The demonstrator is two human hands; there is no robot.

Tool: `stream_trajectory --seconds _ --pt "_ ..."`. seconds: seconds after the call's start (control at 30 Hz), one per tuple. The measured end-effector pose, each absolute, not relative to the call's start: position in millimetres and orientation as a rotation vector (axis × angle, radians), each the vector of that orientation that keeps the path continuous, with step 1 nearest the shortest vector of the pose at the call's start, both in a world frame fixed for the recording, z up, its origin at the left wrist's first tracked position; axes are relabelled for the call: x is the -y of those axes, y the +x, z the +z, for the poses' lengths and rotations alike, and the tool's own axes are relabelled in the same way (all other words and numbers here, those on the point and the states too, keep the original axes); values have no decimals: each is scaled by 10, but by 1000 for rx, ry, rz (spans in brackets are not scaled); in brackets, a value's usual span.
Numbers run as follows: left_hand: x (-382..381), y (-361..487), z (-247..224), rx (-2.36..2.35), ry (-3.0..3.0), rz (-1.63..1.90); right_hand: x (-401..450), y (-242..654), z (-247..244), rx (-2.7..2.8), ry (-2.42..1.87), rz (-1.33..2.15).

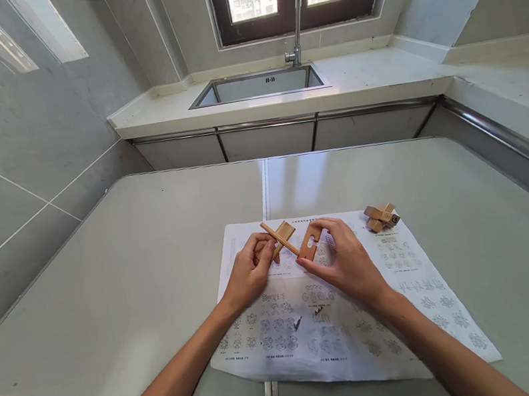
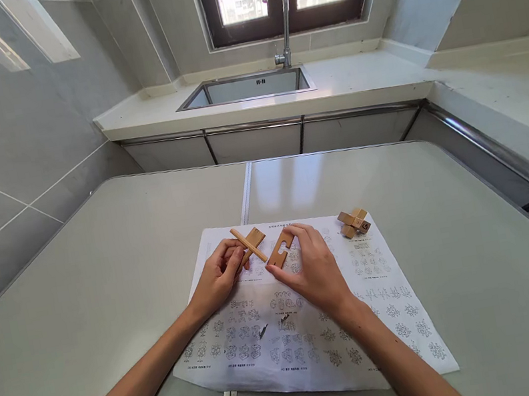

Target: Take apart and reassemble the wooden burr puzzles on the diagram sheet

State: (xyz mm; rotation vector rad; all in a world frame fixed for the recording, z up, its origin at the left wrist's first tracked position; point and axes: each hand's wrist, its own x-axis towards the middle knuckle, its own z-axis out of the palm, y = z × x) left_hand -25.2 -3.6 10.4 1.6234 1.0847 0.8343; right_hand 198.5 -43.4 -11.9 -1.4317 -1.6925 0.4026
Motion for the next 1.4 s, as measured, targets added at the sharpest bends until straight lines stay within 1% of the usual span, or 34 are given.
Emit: stream_trajectory --seconds 0.27,0.57,0.97,1.23,1.4 --pt "55 -241 116 -1081 1665 839 432 1996 -97 1653 -1410 397" --pt "68 -241 131 -1111 1669 818 397 2041 -136 1492 -1485 395" --pt "101 -263 114 -946 1882 663 433 1969 -31 1380 -1312 744" --pt "114 -280 88 -912 1912 621 452 1975 6 1436 -1237 859" --pt "122 -287 77 -937 1928 591 435 2016 -7 1390 -1254 1010"
